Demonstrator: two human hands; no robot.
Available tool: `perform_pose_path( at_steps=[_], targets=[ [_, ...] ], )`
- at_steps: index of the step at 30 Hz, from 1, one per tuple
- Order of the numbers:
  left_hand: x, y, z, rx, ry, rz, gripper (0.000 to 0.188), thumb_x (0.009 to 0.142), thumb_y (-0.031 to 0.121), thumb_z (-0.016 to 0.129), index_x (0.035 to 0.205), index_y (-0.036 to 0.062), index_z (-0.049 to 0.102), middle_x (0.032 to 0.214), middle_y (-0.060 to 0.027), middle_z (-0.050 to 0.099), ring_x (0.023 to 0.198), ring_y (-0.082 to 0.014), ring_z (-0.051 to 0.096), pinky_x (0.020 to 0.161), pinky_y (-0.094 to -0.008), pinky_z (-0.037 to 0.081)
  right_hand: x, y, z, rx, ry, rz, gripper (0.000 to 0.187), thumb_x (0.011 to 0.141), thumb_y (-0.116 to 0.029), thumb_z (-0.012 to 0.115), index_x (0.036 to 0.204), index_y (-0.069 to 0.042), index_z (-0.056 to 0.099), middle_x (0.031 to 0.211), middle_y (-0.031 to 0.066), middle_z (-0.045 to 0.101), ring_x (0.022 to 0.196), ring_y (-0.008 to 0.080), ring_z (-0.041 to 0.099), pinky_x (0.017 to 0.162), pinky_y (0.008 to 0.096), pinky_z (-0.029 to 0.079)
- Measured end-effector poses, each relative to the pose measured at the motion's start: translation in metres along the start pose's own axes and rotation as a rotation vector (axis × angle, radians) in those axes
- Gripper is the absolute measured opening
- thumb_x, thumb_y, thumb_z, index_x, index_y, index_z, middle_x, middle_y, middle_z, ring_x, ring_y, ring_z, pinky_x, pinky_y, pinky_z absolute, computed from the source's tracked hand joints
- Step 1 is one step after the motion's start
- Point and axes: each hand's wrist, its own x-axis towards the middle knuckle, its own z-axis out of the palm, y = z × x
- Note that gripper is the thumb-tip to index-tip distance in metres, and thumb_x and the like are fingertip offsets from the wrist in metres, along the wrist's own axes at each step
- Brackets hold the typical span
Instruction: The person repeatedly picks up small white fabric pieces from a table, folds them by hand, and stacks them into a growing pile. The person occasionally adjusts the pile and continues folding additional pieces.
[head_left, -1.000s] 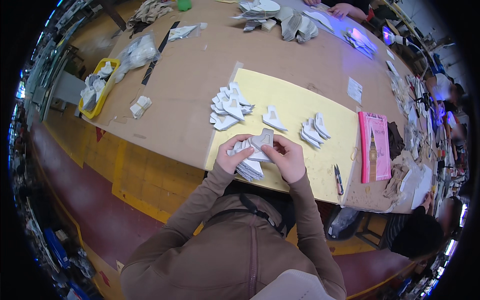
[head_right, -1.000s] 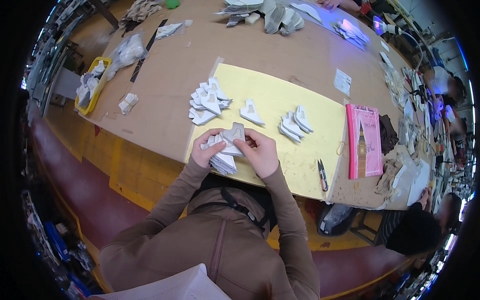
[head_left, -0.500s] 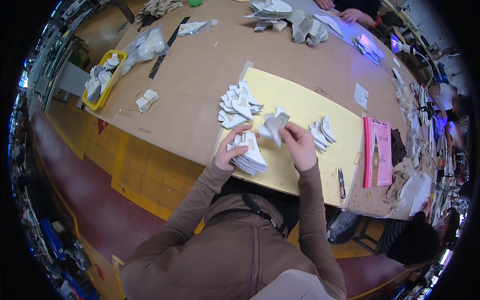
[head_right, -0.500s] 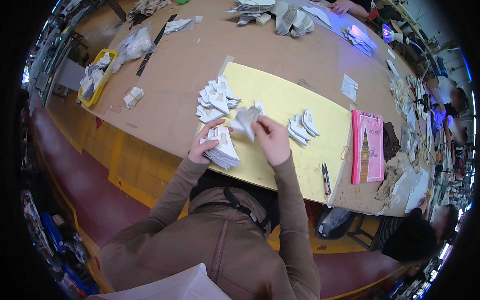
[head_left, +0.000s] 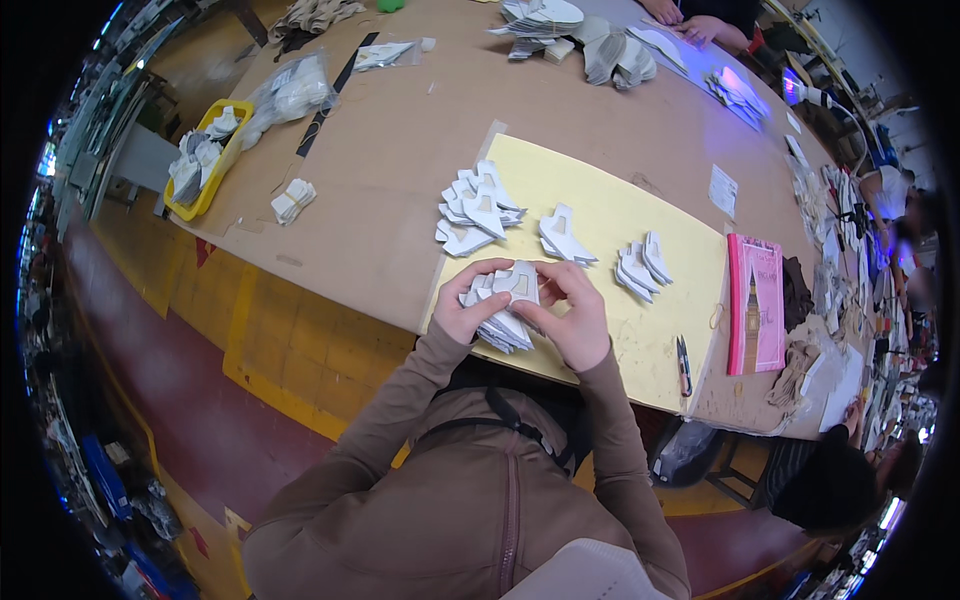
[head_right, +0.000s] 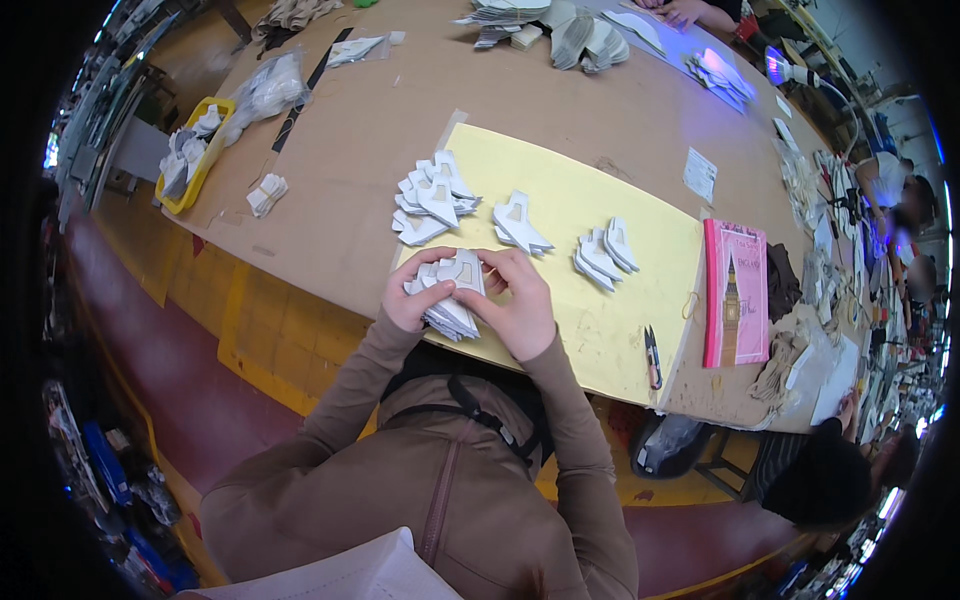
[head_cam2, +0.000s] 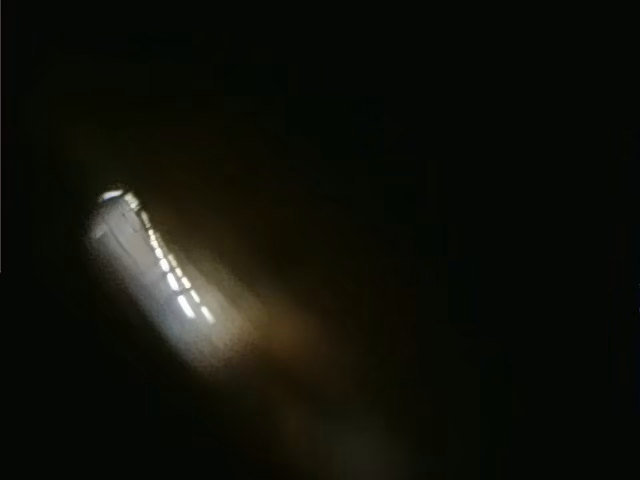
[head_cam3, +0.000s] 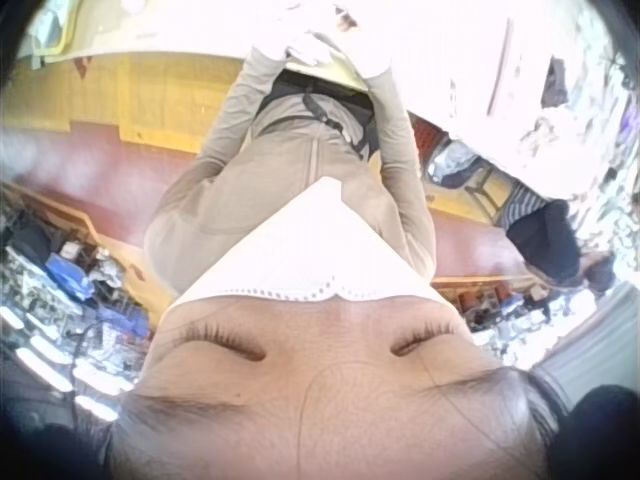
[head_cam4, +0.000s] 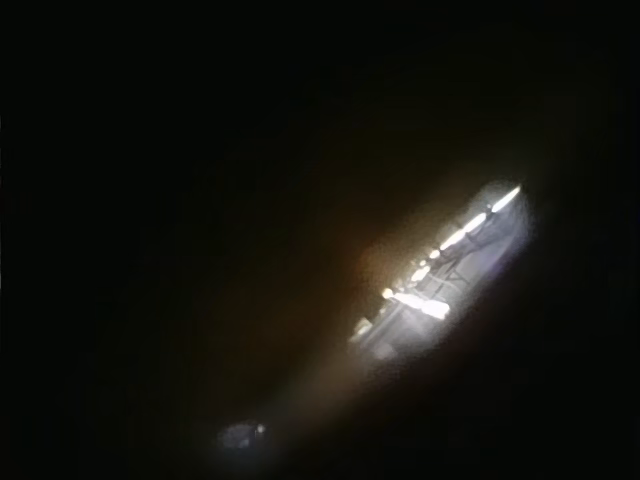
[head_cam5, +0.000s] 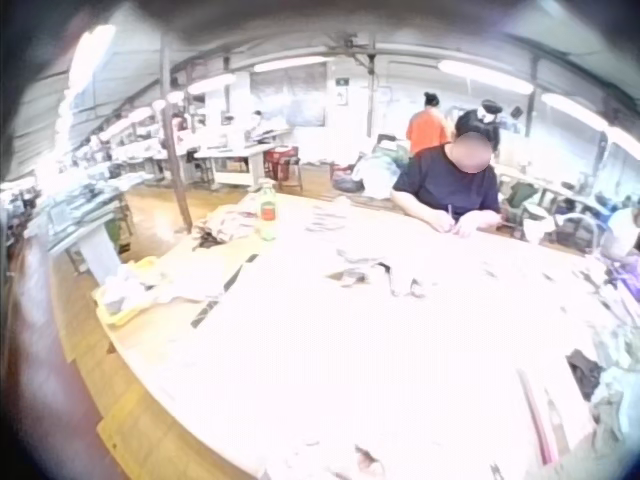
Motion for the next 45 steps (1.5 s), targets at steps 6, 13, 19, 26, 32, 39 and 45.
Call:
perform_pose_path(
  at_steps=[6, 13, 19, 26, 32, 39, 45],
  targets=[
    [0.003, 0.005, 0.008, -0.070, -0.123, -0.053, 0.045, 0.082, 0.004, 0.061, 0.126, -0.0014, 0.050, 0.109, -0.0079, 0.060, 0.100, -0.0123, 0.056, 0.088, -0.0253, 0.045, -0.009, 0.011, -0.003, 0.499, 0.069, 0.289, 0.037, 0.078, 0.005, 0.069, 0.113, 0.010, 0.057, 0.090, 0.0061, 0.062, 0.076, 0.0074, 0.057, 0.067, 0.0206, 0.047],
    [0.002, 0.006, 0.017, -0.178, -0.205, -0.106, 0.063, 0.074, 0.003, 0.053, 0.135, -0.0026, 0.038, 0.115, -0.0139, 0.057, 0.107, -0.0196, 0.056, 0.094, -0.0293, 0.043, -0.010, 0.022, -0.016, 0.637, 0.156, 0.245, 0.041, 0.084, 0.004, 0.062, 0.122, 0.009, 0.049, 0.087, 0.0072, 0.064, 0.078, 0.0093, 0.059, 0.069, 0.0195, 0.047],
    [0.003, 0.004, 0.019, -0.099, -0.228, -0.105, 0.063, 0.076, 0.001, 0.055, 0.136, -0.0029, 0.037, 0.120, -0.0198, 0.057, 0.108, -0.0225, 0.058, 0.095, -0.0314, 0.044, -0.011, 0.033, -0.044, 0.787, 0.228, 0.273, 0.045, 0.086, 0.001, 0.058, 0.129, 0.002, 0.041, 0.088, 0.0077, 0.065, 0.074, 0.0071, 0.059, 0.065, 0.0181, 0.046],
    [0.006, 0.000, 0.017, -0.022, -0.204, -0.072, 0.056, 0.080, 0.002, 0.058, 0.134, -0.0017, 0.042, 0.115, -0.0152, 0.059, 0.103, -0.0183, 0.058, 0.090, -0.0289, 0.046, -0.001, 0.051, -0.091, 0.393, 0.445, 0.186, 0.038, 0.089, -0.003, 0.057, 0.126, -0.002, 0.048, 0.079, 0.0024, 0.059, 0.069, 0.0055, 0.053, 0.059, 0.0191, 0.041],
    [0.001, -0.005, 0.018, 0.082, -0.080, -0.045, 0.046, 0.083, 0.009, 0.066, 0.126, 0.0001, 0.051, 0.105, -0.0064, 0.058, 0.095, -0.0110, 0.056, 0.084, -0.0243, 0.046, 0.001, 0.082, -0.118, -0.969, 0.505, -0.273, 0.033, 0.083, -0.009, 0.065, 0.115, -0.004, 0.061, 0.087, 0.0114, 0.056, 0.073, 0.0185, 0.054, 0.066, 0.0296, 0.047],
    [0.003, -0.003, 0.020, 0.055, -0.104, -0.116, 0.044, 0.081, 0.005, 0.067, 0.122, -0.0031, 0.052, 0.109, -0.0075, 0.058, 0.098, -0.0120, 0.056, 0.085, -0.0254, 0.046, -0.013, 0.014, -0.053, 0.000, 0.002, 0.042, 0.029, 0.085, -0.008, 0.064, 0.112, 0.001, 0.062, 0.092, 0.0111, 0.063, 0.083, 0.0148, 0.060, 0.072, 0.0266, 0.048],
    [0.004, 0.004, 0.021, 0.146, -0.059, -0.091, 0.044, 0.083, 0.004, 0.065, 0.124, -0.0020, 0.051, 0.112, -0.0094, 0.059, 0.100, -0.0118, 0.056, 0.086, -0.0254, 0.046, -0.014, 0.014, -0.014, 0.210, -0.041, 0.254, 0.030, 0.088, -0.009, 0.061, 0.115, 0.005, 0.060, 0.087, 0.0044, 0.066, 0.077, 0.0060, 0.056, 0.070, 0.0208, 0.046]
  ],
)
